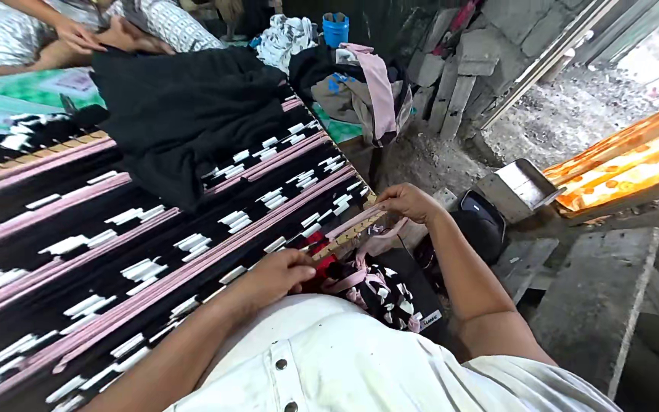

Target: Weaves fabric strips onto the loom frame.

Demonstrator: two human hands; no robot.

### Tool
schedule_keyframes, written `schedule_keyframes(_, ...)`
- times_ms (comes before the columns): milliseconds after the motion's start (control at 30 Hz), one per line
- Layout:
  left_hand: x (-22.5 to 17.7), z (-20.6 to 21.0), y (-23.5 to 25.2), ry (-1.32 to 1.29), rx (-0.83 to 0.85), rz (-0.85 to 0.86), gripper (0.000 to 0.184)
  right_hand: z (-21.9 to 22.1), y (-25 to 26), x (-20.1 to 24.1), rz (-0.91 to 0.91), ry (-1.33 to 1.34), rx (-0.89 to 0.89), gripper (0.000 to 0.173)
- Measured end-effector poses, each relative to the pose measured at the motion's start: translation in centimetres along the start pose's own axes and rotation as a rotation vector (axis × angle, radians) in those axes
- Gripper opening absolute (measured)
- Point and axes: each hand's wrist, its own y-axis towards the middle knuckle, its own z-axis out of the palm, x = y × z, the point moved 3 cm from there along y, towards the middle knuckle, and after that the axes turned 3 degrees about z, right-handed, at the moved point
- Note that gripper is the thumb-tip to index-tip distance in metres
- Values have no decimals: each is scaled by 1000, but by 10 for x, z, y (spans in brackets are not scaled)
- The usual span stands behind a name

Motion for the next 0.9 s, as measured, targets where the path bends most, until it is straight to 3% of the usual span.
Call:
schedule_keyframes(100,-9,1,11,282,67,-46,31,-18,19,-12,74,-95,-128,7)
schedule_keyframes(200,-38,-3,21,603,93,-45,30,-21,31,-4,28,-159,-174,9)
schedule_keyframes(300,-65,1,48,812,14,45,29,-18,38,2,-9,-227,-200,11)
schedule_keyframes(467,-105,14,110,866,-115,317,36,-13,43,10,-109,-231,-250,13)
schedule_keyframes(567,-110,16,147,800,-214,442,24,-12,46,11,-194,-204,-252,14)
schedule_keyframes(800,-104,24,176,720,-327,422,27,-17,56,-16,-343,-295,-273,19)
schedule_keyframes(900,-102,31,181,753,-318,463,25,-17,57,-32,-290,-284,-291,16)
